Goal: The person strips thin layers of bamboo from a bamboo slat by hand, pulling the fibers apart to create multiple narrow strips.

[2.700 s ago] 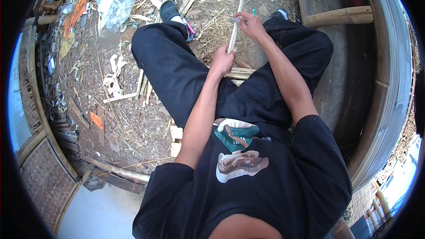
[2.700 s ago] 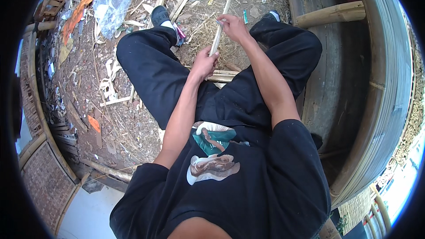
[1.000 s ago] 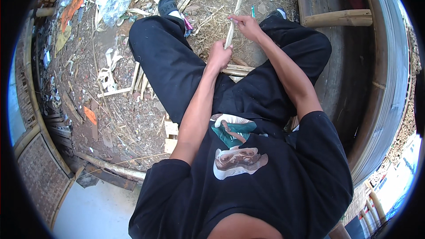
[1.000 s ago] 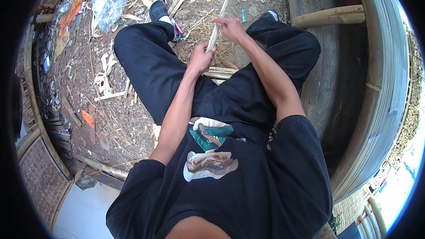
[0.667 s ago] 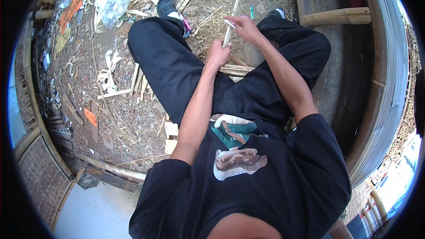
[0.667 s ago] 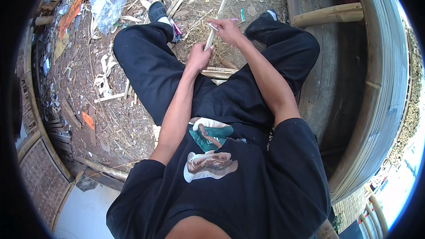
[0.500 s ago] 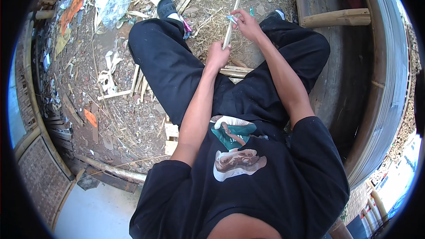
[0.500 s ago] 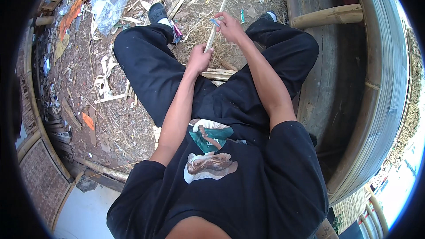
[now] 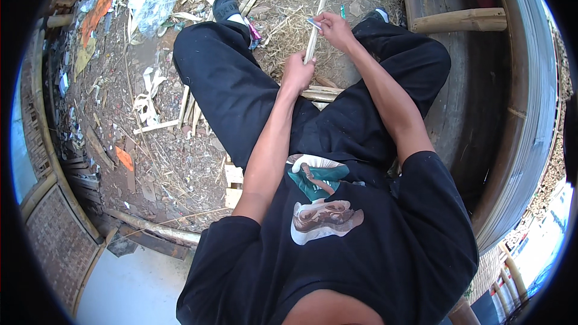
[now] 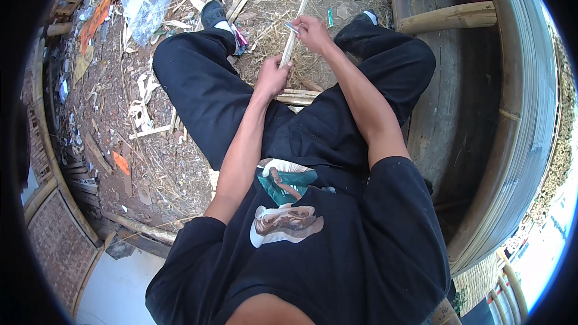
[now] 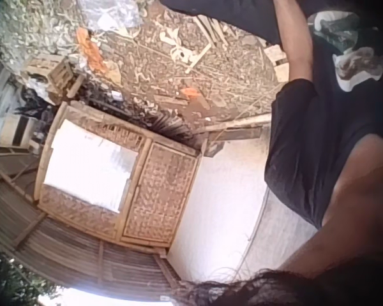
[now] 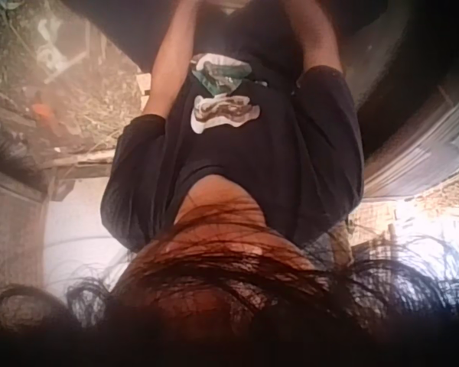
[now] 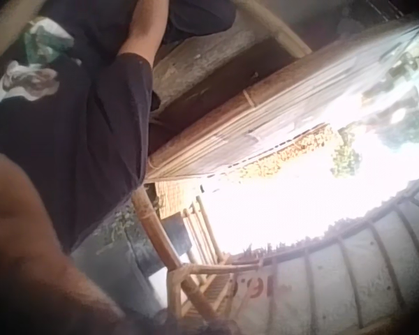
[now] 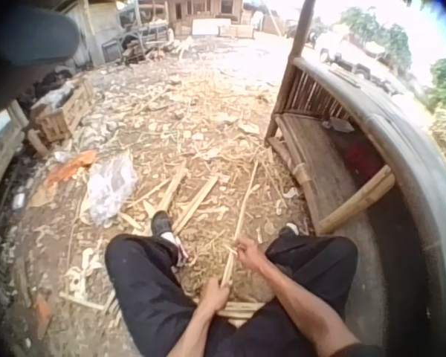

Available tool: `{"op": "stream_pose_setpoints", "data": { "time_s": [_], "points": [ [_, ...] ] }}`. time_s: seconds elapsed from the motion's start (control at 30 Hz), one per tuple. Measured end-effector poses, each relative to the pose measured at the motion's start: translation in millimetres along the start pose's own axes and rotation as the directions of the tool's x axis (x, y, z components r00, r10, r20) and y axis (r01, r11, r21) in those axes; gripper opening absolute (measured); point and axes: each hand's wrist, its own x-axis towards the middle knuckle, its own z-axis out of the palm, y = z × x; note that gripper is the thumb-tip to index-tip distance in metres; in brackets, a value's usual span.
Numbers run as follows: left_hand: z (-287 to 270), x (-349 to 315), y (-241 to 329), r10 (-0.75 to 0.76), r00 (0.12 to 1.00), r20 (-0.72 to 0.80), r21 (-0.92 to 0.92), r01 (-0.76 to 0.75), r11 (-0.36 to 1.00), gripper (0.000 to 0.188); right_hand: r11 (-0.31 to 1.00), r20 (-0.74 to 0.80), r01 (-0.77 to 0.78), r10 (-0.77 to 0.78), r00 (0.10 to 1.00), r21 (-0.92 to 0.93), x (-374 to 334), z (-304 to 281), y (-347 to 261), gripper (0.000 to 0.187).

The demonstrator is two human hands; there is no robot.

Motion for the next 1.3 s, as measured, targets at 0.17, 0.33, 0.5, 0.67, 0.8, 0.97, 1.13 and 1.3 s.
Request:
{"op": "stream_pose_setpoints", "data": {
  "time_s": [0.17, 0.33, 0.5, 0.67, 0.8, 0.97, 1.13, 1.3],
  "points": [
    [-5.5, 0.5, 4.9, -0.027, 0.999, -0.034, 0.081, 0.030, 0.996, 0.017, 0.994, 0.149, 0.018, -0.034, 0.988, 0.104, -6.4, 9.0, -2.7, 0.013],
    [-1.0, 2.3, -6.3, 0.012, 1.000, -0.022, 0.042, -0.011, 0.999, 0.017, 0.997, 0.133, 0.044, -0.035, 0.990, -0.064, -16.9, 2.0, -19.5, 0.012],
    [-0.5, 3.2, -4.6, -0.017, 1.000, 0.001, -0.005, 0.017, 1.000, 0.018, 0.978, 0.175, -0.068, 0.033, 0.984, 0.197, -25.7, 5.8, -12.6, 0.010],
    [-2.8, 1.9, -3.5, 0.003, 1.000, -0.019, 0.093, -0.001, 0.996, 0.019, 0.960, 0.226, -0.135, 0.078, 0.971, 0.247, -30.8, 1.3, -19.6, 0.011],
    [-3.3, 4.2, -6.3, 0.058, 0.997, -0.059, 0.183, -0.047, 0.982, 0.019, 0.984, 0.169, -0.147, 0.130, 0.977, 0.096, -27.7, 4.1, -26.9, 0.013],
    [-1.5, 3.1, -4.5, 0.016, 0.997, -0.069, 0.207, -0.002, 0.978, 0.021, 0.913, 0.049, 0.144, -0.135, 0.990, -0.382, -26.7, 8.5, -32.8, 0.027],
    [-1.7, 1.1, -2.9, -0.017, 0.998, -0.062, 0.165, 0.027, 0.986, 0.024, 0.898, -0.020, 0.112, -0.133, 0.991, -0.425, -26.6, 19.4, -34.8, 0.019],
    [-1.3, -0.1, 0.5, -0.055, 0.998, -0.032, 0.126, 0.059, 0.990, 0.025, 0.941, -0.055, 0.074, -0.097, 0.994, -0.329, -28.4, 16.5, -26.9, 0.017]
  ]
}}
